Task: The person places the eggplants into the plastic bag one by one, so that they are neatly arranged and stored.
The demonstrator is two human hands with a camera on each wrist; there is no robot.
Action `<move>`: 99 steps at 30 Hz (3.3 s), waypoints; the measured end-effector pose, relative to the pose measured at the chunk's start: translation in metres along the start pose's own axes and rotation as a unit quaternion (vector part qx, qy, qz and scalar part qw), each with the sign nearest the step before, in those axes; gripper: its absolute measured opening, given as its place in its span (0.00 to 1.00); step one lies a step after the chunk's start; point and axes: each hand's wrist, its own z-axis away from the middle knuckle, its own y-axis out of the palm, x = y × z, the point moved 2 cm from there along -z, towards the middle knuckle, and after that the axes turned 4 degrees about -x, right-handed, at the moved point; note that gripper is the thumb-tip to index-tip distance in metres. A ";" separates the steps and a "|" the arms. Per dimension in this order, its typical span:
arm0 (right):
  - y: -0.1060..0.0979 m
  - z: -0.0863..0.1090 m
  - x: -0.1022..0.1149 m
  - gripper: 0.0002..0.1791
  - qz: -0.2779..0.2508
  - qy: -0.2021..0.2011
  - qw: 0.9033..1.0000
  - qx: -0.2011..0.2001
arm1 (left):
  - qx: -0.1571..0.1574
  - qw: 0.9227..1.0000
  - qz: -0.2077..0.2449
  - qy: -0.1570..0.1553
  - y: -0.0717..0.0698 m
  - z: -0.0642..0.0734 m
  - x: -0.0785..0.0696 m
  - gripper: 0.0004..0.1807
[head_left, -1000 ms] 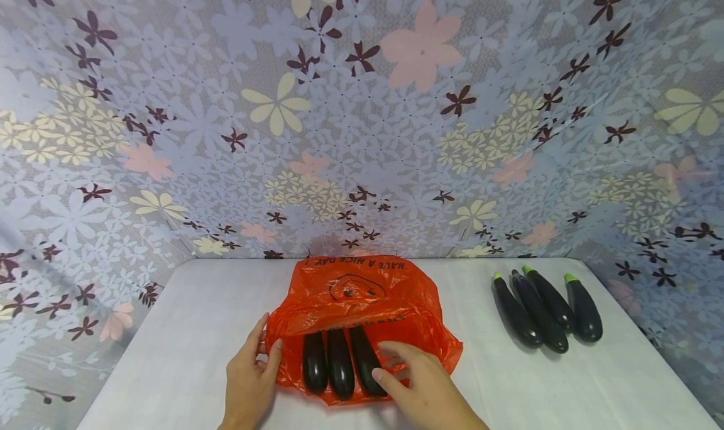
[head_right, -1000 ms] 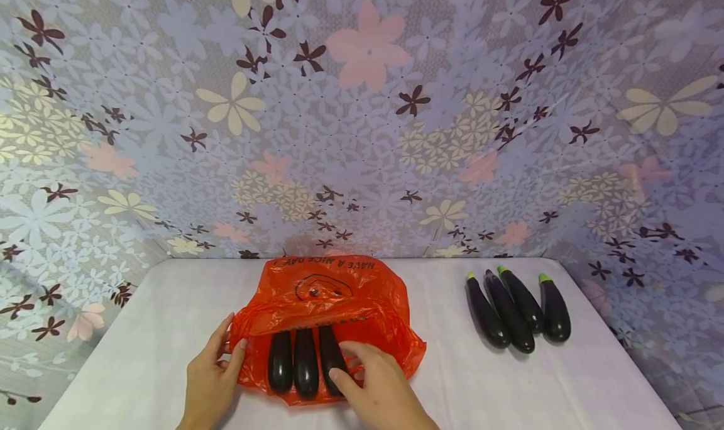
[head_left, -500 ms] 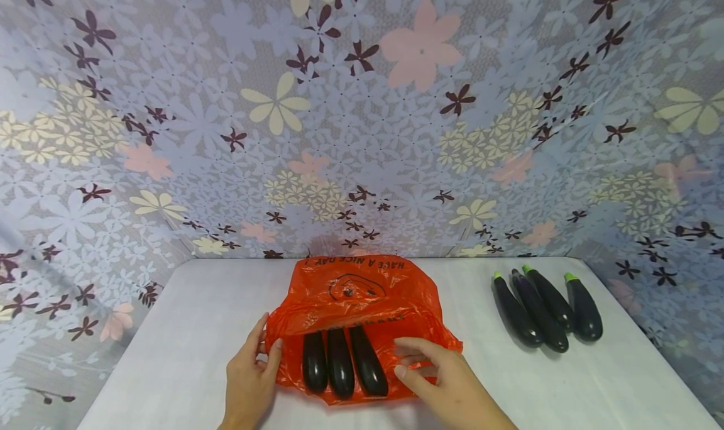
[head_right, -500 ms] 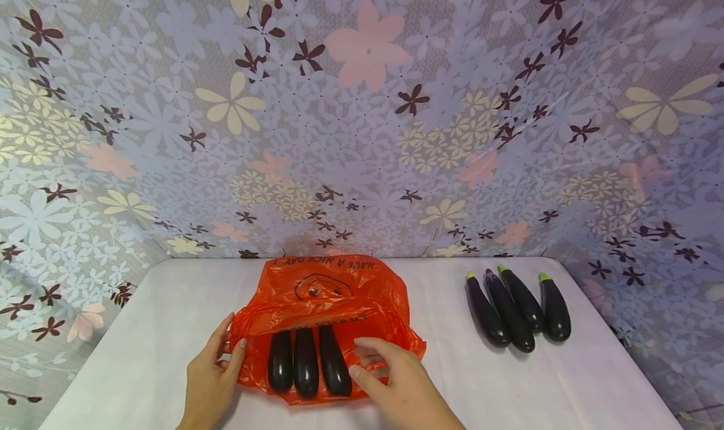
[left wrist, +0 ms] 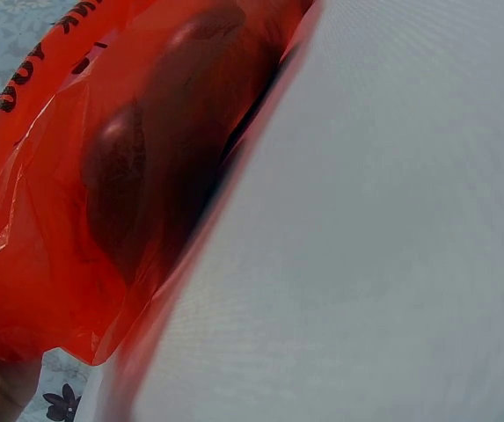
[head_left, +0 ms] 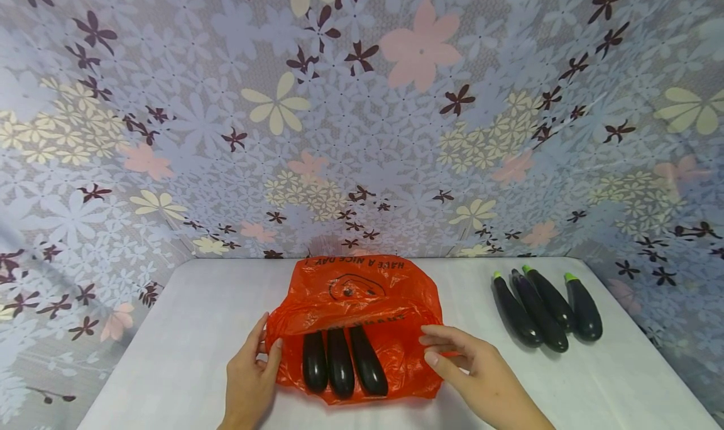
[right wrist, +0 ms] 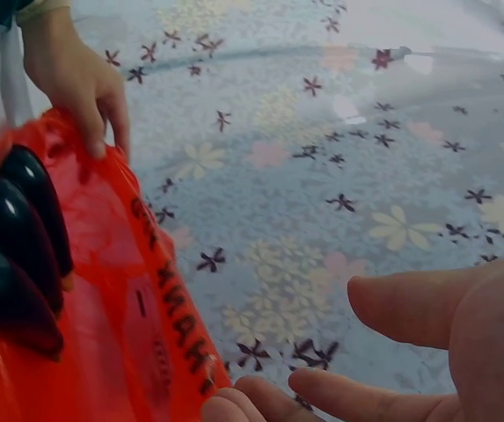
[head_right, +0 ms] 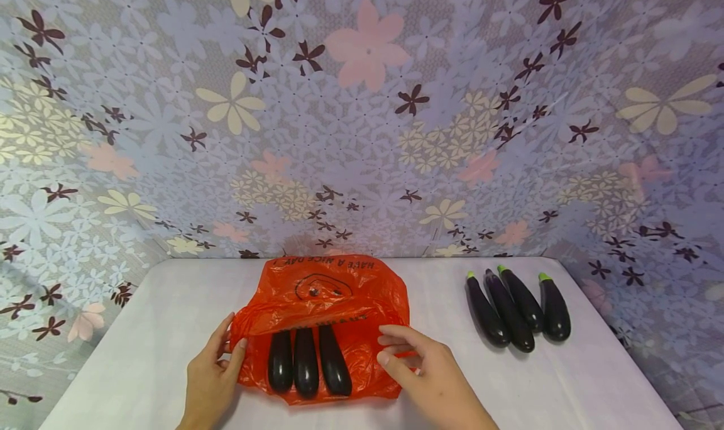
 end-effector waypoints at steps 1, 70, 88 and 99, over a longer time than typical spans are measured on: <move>-0.002 0.000 0.001 0.26 0.001 0.003 1.000 -0.009 | 0.000 1.000 -0.001 0.001 0.000 0.000 0.000 0.31; -0.103 -0.051 -0.115 0.32 0.160 0.041 0.952 -0.259 | -0.009 1.000 0.013 0.004 0.000 0.001 0.002 0.30; -0.104 -0.061 -0.130 0.27 0.226 0.050 0.937 -0.262 | -0.004 1.000 0.007 0.005 0.000 0.000 0.001 0.30; -0.101 -0.064 -0.136 0.27 0.268 0.047 0.930 -0.248 | -0.001 1.000 0.007 0.015 -0.002 0.000 -0.002 0.29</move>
